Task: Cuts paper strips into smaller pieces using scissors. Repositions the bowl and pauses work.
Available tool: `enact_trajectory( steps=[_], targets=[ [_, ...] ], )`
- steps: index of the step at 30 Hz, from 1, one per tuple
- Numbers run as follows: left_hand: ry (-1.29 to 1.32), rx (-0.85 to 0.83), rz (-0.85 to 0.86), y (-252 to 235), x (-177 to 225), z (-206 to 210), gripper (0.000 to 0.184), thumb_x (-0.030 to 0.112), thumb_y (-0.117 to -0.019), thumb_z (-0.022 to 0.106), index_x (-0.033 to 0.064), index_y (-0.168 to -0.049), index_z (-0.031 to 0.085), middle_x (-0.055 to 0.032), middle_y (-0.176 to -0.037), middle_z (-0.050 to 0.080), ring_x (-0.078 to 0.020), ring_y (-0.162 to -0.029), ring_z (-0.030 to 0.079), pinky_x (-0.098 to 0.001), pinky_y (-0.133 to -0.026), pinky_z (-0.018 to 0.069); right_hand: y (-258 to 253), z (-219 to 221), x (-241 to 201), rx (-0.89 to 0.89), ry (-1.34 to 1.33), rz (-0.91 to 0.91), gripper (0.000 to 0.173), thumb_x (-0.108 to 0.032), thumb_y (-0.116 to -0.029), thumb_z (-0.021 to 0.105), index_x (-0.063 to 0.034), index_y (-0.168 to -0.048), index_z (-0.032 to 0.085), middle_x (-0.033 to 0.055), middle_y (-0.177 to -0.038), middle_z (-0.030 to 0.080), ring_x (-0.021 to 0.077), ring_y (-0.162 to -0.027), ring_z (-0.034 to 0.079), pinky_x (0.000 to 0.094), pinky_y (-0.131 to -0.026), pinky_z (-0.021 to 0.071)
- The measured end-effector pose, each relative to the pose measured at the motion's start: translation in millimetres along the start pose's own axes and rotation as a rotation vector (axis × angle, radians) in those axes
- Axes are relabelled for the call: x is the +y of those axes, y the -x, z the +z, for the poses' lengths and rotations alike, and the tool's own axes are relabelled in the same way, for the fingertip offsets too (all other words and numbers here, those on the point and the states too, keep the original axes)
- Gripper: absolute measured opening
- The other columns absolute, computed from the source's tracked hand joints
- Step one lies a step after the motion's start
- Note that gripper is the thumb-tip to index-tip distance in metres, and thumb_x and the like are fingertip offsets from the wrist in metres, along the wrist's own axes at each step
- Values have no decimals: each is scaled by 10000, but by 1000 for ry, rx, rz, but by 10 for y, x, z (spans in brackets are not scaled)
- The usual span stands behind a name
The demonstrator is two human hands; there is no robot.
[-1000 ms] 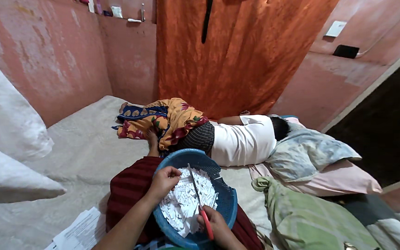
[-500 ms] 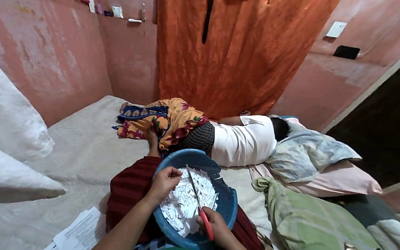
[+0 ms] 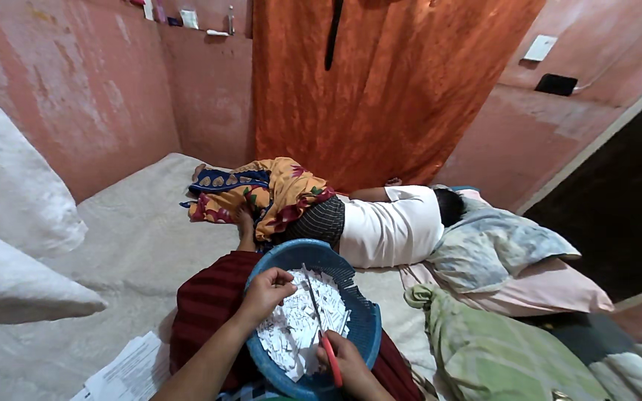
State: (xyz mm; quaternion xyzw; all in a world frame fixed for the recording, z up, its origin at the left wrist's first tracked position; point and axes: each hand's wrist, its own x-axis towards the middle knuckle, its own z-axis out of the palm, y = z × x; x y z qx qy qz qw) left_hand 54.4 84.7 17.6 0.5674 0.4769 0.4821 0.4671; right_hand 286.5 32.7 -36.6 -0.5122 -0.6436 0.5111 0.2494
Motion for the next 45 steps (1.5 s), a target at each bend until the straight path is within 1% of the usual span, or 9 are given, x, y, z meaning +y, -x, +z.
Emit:
enact_trajectory(
  steps=[5,9,13,17,26,30,39,43,45],
  targets=[
    [26,0,10,6,-17,-10,201,56,-917,701,-7,-1101,649,-13,-871,661,-57,-663,608,-213,-604,521,14,13,4,63,-73,-17,319,-356,-936,634,-42,-985,599,-3,-738,596,92,-648,610,304,-646,546],
    [43,45,47,8,-27,2,161,44,-920,688,-2,-1071,658,-2,-853,664,-46,-649,598,-206,-594,510,27,11,-16,51,-88,-12,329,-369,-873,686,-66,-962,594,-35,-725,588,59,-636,595,272,-628,528],
    [68,91,70,5,-30,15,154,28,-915,694,-8,-1061,660,-8,-850,672,-49,-643,601,-211,-590,514,12,-4,-29,16,-29,12,397,-400,-881,674,-38,-1025,600,-1,-766,595,93,-673,600,311,-659,530],
    [-1,10,48,10,-16,-5,180,50,-918,694,-12,-1084,662,-16,-877,668,-52,-675,601,-220,-619,514,7,-7,-18,-20,4,-2,419,-414,-843,721,-47,-1013,611,-7,-763,596,87,-665,589,311,-652,524],
    [5,-22,15,11,-12,-10,200,72,-928,705,-8,-1104,655,-9,-862,662,-52,-661,605,-214,-614,519,13,25,-10,79,-77,-16,326,-348,-904,681,-45,-991,597,-11,-738,594,81,-645,602,291,-638,537],
    [29,11,31,13,-10,-7,161,58,-934,689,-1,-1081,660,-6,-865,668,-46,-650,602,-208,-606,518,12,10,-10,51,-58,-28,376,-394,-848,700,-63,-994,598,-32,-745,586,59,-651,588,275,-633,521],
    [35,65,29,3,-11,-1,135,45,-935,678,-6,-1060,666,-11,-838,665,-49,-617,587,-214,-583,510,3,-8,-11,16,-55,-8,359,-386,-870,676,-65,-1005,591,-26,-761,591,66,-670,600,277,-655,529],
    [18,39,24,2,-17,-13,133,55,-940,673,-4,-1059,662,-6,-841,658,-40,-612,577,-207,-576,502,17,-2,-20,40,-61,-27,320,-340,-963,620,-21,-987,602,9,-750,599,99,-655,605,309,-647,540],
    [31,61,13,3,-6,-7,136,50,-944,670,-5,-1068,658,-8,-836,657,-42,-612,579,-206,-577,503,26,4,-18,51,-79,-38,291,-324,-957,612,-34,-962,599,-4,-733,599,87,-637,608,295,-632,543]
  ],
)
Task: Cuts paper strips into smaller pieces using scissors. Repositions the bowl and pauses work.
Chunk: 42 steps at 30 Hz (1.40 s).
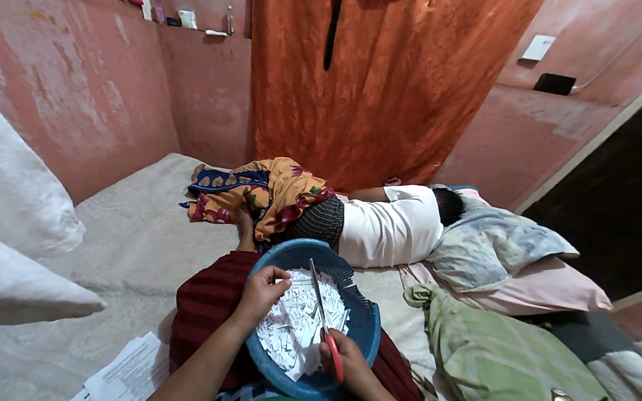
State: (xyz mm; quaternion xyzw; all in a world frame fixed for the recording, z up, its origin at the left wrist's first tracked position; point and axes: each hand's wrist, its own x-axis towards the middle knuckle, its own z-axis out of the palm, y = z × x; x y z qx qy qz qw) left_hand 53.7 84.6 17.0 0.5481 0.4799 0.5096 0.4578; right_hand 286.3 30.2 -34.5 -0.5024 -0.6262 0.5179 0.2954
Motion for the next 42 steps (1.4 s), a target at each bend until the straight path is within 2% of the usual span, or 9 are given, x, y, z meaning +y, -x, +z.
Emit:
enact_trajectory(
  steps=[5,8,12,15,21,25,33,38,42],
  targets=[
    [39,33,-1,3,5,18,120,27,-945,669,-4,-1060,656,-6,-804,655,-44,-597,582,-201,-565,505,-7,-22,-12,-49,54,30,407,-371,-897,635,-5,-1071,600,32,-821,621,116,-720,625,334,-696,547],
    [-30,-24,-7,3,4,9,152,58,-945,674,-13,-1079,661,-19,-849,660,-54,-635,588,-221,-600,512,-30,-18,-10,-69,87,33,415,-396,-886,658,-21,-1049,595,17,-800,597,104,-700,594,326,-672,520],
    [-65,-46,-10,14,11,10,155,69,-942,679,-15,-1072,664,-21,-865,665,-52,-650,593,-222,-614,513,-14,-2,9,-31,60,5,312,-338,-964,622,-27,-978,601,7,-741,590,96,-649,599,307,-647,535],
    [-12,-6,-4,17,11,17,136,47,-941,676,-11,-1063,658,-11,-835,660,-48,-628,591,-209,-592,508,0,2,9,-11,32,-9,288,-326,-933,633,-41,-955,599,-9,-726,593,82,-641,604,293,-640,541],
    [-9,-32,2,14,-11,19,127,50,-935,687,-2,-1049,665,-7,-833,662,-46,-635,594,-209,-600,512,-29,-9,-17,-90,102,51,403,-411,-876,674,-49,-1029,585,-8,-766,570,88,-668,574,309,-652,507],
    [-26,-36,15,19,-8,21,130,54,-933,693,-2,-1048,666,-4,-826,661,-46,-642,602,-210,-608,519,-21,-1,15,-52,97,9,360,-386,-956,623,-28,-983,600,11,-741,580,101,-651,585,320,-651,522],
    [-8,-11,6,16,-2,34,142,50,-934,697,-10,-1058,662,-17,-852,674,-60,-652,618,-222,-618,536,-21,-12,-37,-117,137,57,426,-429,-881,674,-40,-1035,592,3,-769,574,100,-674,574,325,-657,504],
    [-6,-40,-6,29,-1,35,136,37,-932,699,-13,-1051,653,-11,-825,670,-59,-648,627,-221,-616,539,-16,5,13,-67,116,7,362,-371,-970,628,-10,-995,611,37,-755,602,128,-665,608,345,-668,538],
    [43,-17,-5,21,-7,40,112,7,-947,672,-12,-1054,649,-18,-829,679,-70,-660,650,-227,-626,562,-18,3,3,-66,92,30,351,-378,-909,668,-42,-985,603,5,-744,598,99,-654,605,316,-648,535]
  ],
)
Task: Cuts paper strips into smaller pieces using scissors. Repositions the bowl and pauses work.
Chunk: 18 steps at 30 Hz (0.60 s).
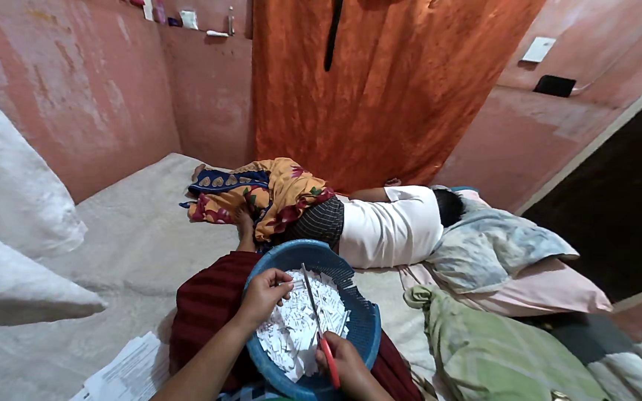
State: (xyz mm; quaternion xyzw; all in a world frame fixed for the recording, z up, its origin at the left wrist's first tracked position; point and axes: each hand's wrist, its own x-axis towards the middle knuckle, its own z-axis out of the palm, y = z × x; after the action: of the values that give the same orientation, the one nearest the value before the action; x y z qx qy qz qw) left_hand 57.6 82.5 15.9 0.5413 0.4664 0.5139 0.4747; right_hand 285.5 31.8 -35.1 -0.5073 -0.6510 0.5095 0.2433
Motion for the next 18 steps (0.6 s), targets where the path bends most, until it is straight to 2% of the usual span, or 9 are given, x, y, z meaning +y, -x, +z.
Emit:
enact_trajectory(
  steps=[4,8,14,18],
  targets=[
    [-8,-21,-20,7,5,6,129,1,-939,676,-22,-1061,642,-23,-822,686,-78,-653,656,-234,-622,565,-16,-5,-32,-64,77,43,446,-439,-853,705,-46,-1037,602,-2,-772,572,101,-671,559,334,-650,492],
    [-51,-76,-49,12,17,-5,143,35,-946,691,-14,-1071,641,-20,-815,690,-79,-646,660,-234,-609,563,-18,-2,-7,-47,84,22,420,-428,-921,677,-31,-1036,606,28,-791,589,121,-692,587,341,-673,515],
    [-86,-50,-9,26,7,-1,123,27,-953,668,-20,-1067,661,-23,-849,686,-76,-676,657,-235,-636,567,7,-7,-10,-5,96,8,394,-399,-971,644,-8,-1015,622,64,-778,601,156,-681,595,375,-681,521],
    [-58,-13,-7,31,12,25,125,21,-951,668,-25,-1064,638,-24,-819,680,-86,-669,668,-251,-645,585,22,-21,-9,-28,44,22,427,-400,-891,707,-13,-1045,614,48,-792,602,146,-694,590,375,-677,517]
  ],
)
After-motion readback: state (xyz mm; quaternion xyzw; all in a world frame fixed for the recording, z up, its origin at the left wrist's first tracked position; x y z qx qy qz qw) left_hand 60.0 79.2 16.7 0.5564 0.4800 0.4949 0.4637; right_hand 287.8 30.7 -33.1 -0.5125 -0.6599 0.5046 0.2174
